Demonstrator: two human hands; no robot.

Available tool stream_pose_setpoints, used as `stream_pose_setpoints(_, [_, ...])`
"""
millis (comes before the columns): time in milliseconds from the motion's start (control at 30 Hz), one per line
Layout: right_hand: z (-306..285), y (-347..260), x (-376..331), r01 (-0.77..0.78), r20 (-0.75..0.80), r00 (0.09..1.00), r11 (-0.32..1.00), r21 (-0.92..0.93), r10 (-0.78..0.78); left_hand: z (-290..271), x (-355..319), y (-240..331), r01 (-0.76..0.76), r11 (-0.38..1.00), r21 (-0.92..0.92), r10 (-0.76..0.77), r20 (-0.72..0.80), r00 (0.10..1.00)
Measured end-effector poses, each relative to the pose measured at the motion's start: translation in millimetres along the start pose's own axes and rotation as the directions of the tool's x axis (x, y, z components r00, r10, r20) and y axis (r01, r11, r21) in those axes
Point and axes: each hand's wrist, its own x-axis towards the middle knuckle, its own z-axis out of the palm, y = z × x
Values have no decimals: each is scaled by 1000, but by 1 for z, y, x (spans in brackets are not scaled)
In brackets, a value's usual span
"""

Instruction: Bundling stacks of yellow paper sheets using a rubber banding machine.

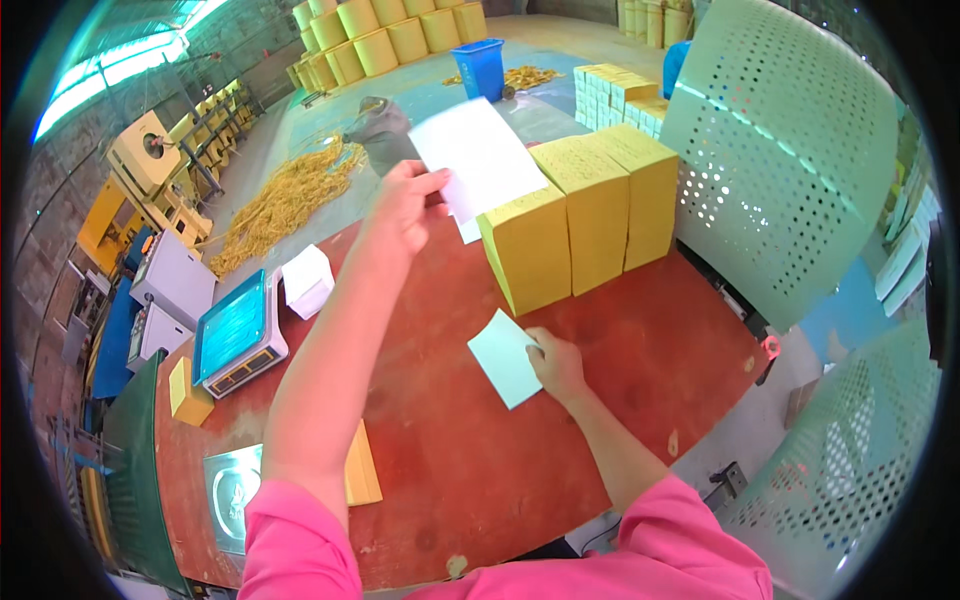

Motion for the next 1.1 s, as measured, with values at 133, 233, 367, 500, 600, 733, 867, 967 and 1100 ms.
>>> stream_pose_setpoints(133, [-10, -6, 0, -81, -5, 997, 996, 36, 81, 20, 69, -45, 138, 990, 15, -135, -126, 983])
stream_pose_setpoints(233, [-10, -6, 4, -50, -28, 998, 997, 52, 52, 11, 92, -56, 182, 973, 140, -171, -87, 981])
stream_pose_setpoints(367, [-14, -4, 6, -77, -28, 996, 995, 69, 80, 17, 91, -65, 185, 950, 250, -171, -76, 982])
stream_pose_setpoints(500, [-13, -3, 6, -67, -21, 997, 996, 56, 68, 23, 88, -69, 145, 946, 290, -115, -118, 986])
stream_pose_setpoints(600, [-13, -4, 7, -67, -37, 997, 996, 56, 69, 20, 91, -68, 184, 915, 358, -151, -118, 981])
stream_pose_setpoints(733, [-12, -4, 6, -84, -37, 996, 995, 53, 86, 20, 93, -64, 205, 889, 409, -171, -119, 978])
stream_pose_setpoints(867, [-12, -3, 6, -61, -63, 996, 995, 76, 66, 23, 92, -62, 195, 849, 491, -170, -95, 981])
stream_pose_setpoints(967, [-11, -4, 6, -77, -42, 996, 995, 69, 80, 26, 90, -62, 196, 824, 532, -167, -103, 981])
stream_pose_setpoints(1100, [-14, -5, 8, -103, -54, 993, 990, 101, 108, 33, 86, -62, 174, 818, 548, -123, -129, 984])
